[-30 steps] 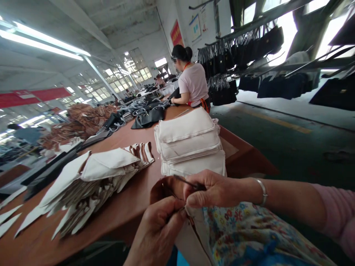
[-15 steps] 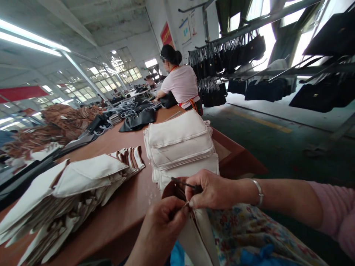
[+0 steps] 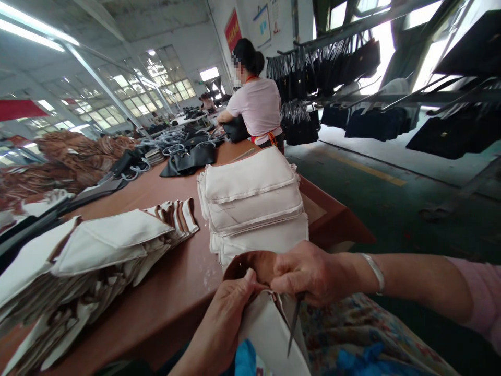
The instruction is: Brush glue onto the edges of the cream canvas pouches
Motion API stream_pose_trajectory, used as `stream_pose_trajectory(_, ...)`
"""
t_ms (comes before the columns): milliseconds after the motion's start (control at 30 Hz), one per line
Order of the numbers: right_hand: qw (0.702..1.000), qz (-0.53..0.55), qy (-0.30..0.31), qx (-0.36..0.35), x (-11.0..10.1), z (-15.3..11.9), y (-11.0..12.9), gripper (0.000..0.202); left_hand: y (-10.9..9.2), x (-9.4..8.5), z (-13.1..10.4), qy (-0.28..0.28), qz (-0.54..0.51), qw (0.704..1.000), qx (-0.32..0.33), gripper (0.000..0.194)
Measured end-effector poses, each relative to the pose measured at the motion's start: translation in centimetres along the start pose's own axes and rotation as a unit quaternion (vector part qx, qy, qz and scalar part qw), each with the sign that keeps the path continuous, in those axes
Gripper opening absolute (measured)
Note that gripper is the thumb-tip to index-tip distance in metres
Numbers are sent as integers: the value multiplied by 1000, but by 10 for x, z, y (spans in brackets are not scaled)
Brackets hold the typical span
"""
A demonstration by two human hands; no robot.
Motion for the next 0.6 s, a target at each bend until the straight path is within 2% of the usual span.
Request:
stream_pose_trajectory(67, 997, -65, 16, -28, 1, -2, 1, 20, 3, 4, 3, 10, -10, 1000, -22, 49)
stream_pose_trajectory(233, 986, -151, 14, -74, 0, 0, 4, 25, 4, 0, 7, -13, 42, 999, -2, 47)
stream_pose_trajectory(367, 983, -161, -4, -89, 2, -1, 6, 23, -5, 0, 5, -30, 151, 987, 36, 49)
stream_pose_trajectory(433, 992, -106, -7, -73, 4, -4, 5, 18, -12, 2, 2, -37, 218, 973, 70, 49)
stream_pose_trajectory(500, 999, 36, -19, 4, 4, -5, 0, 14, -19, 3, -2, -39, 277, 954, 104, 47)
stream_pose_trajectory(533, 989, 127, -25, 74, 3, -6, -5, 16, -21, 3, -4, -41, 301, 945, 120, 45)
stream_pose_trajectory(600, 930, 290, -19, 227, 3, -7, -17, 26, -25, 2, -7, -44, 339, 928, 147, 42)
Point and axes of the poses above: each hand's wrist, its own z-axis towards the middle knuckle, its own x-axis out of the palm, y = z × x, the point moved 4 cm from there along z, towards the middle knuckle, and after that the axes turned 1 degree about -y, right-handed, at the moved point
